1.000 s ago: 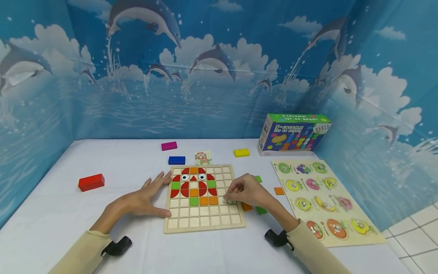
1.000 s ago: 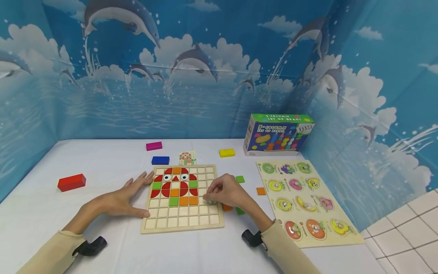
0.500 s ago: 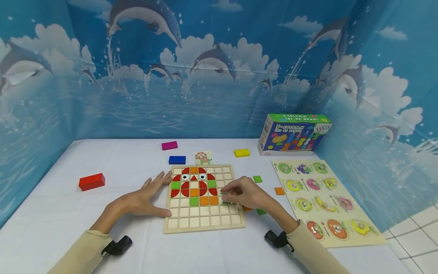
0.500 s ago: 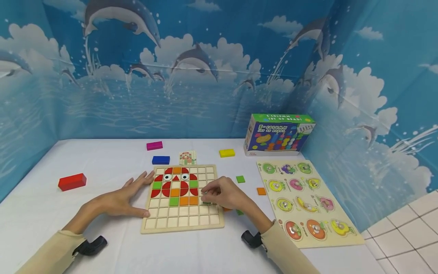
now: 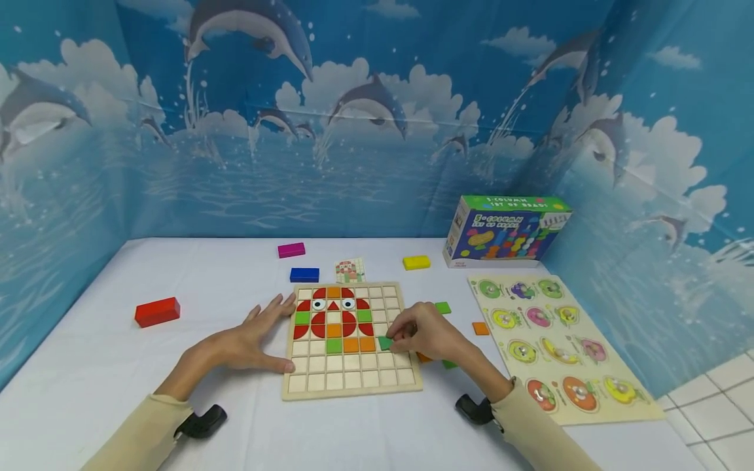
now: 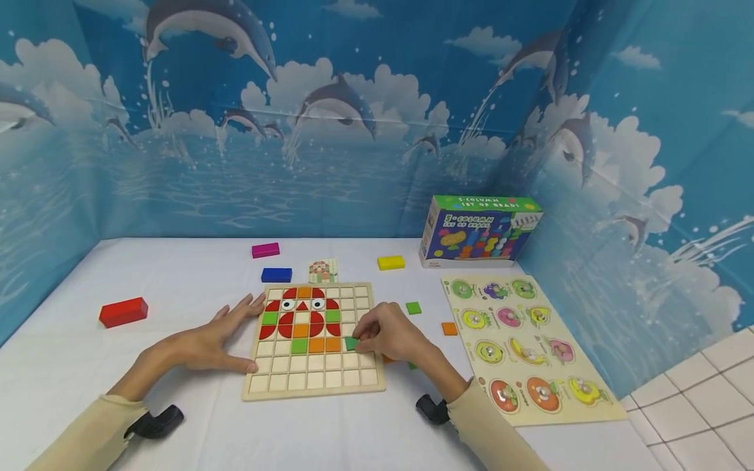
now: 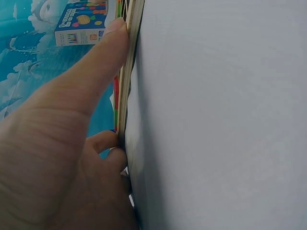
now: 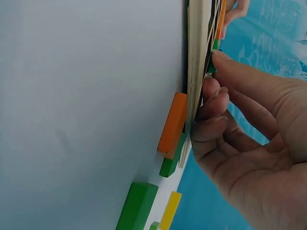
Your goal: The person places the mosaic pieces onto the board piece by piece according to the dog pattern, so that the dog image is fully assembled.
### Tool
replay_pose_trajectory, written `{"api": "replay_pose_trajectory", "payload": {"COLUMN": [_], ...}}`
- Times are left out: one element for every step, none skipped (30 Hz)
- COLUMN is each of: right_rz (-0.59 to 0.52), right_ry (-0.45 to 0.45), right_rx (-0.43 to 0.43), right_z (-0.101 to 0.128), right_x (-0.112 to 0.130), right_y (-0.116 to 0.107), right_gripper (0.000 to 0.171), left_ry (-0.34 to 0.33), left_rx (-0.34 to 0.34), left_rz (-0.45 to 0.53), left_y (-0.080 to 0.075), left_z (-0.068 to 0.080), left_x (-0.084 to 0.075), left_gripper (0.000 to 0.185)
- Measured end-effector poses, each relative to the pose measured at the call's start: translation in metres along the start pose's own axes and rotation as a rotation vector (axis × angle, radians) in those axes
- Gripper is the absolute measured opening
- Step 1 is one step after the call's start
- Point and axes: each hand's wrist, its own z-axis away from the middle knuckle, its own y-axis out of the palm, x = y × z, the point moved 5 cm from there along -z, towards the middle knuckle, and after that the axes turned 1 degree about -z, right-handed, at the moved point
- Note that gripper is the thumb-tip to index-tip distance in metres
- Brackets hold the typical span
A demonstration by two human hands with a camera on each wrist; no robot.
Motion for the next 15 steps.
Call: {"api": "replay_pose_trajectory", "payload": {"right_rz": [0.01,0.015,0.018,0.021,0.02,0.018,0.017,0.016,0.019,0.022,0.025,0.031,0.036,0.035,0.034], "right_ry": [-0.003,-0.005,-0.007,-0.008,-0.01,-0.015,-0.021,-0.022,-0.023,-0.023,-0.024,-0.027,-0.03,-0.03,-0.034], "right_rx": [-0.004,-0.007,-0.007,-0.004,0.001,0.005,0.009,0.011,0.014,0.015,0.014,0.01,0.007,0.005,0.005], "right_z": [-0.0001,-0.0003,-0.0006,-0.0008,-0.001,-0.0011,-0.0013,-0.0014,-0.0014,-0.0013,-0.0011,-0.0011,-0.0011,-0.0012,-0.0014], "right_x": [0.0005,0.0012,0.0019,0.0025,0.0032,0.004,0.0046,0.005,0.0051,0.0049,0.0047,0.0045,0.0046,0.0046,0.0046], "right_y": [0.0002,0.0007,0.0014,0.002,0.0025,0.0029,0.0033,0.0037,0.0039,0.0038,0.0036,0.0035,0.0035,0.0036,0.0039], "right_gripper": [0.009,0.009,0.009,0.009,0.008,0.008,0.008,0.008,0.007,0.007,0.007,0.006,0.006,0.006,0.006], "left_ry": [0.003,0.005,0.007,0.008,0.008,0.009,0.008,0.004,0.001,0.0,-0.001,-0.006,-0.005,-0.006,-0.001], "left_rx": [-0.001,-0.001,0.0,-0.001,-0.002,-0.002,-0.003,-0.004,-0.002,-0.003,-0.002,-0.001,-0.003,-0.003,-0.005], "left_rz": [-0.002,-0.006,-0.006,-0.008,-0.009,-0.009,-0.01,-0.009,-0.008,-0.007,-0.007,-0.007,-0.007,-0.007,-0.009], "left_y": [-0.0001,-0.0002,-0.0003,-0.0004,-0.0006,-0.001,-0.001,-0.0009,-0.0008,-0.0007,-0.0007,-0.0004,-0.0003,-0.0002,-0.0004], "left_z": [-0.0002,-0.0004,-0.0003,-0.0002,-0.0001,0.0001,0.0003,0.0006,0.0008,0.0009,0.001,0.001,0.0009,0.001,0.0011], "left_x": [-0.0005,-0.0006,-0.0007,-0.0006,-0.0006,-0.0006,-0.0003,0.0006,0.001,0.0011,0.0009,0.0013,0.0014,0.0013,0.001], "left_gripper": [0.13,0.13,0.13,0.13,0.13,0.129,0.13,0.13,0.131,0.131,0.131,0.131,0.131,0.131,0.131]}}
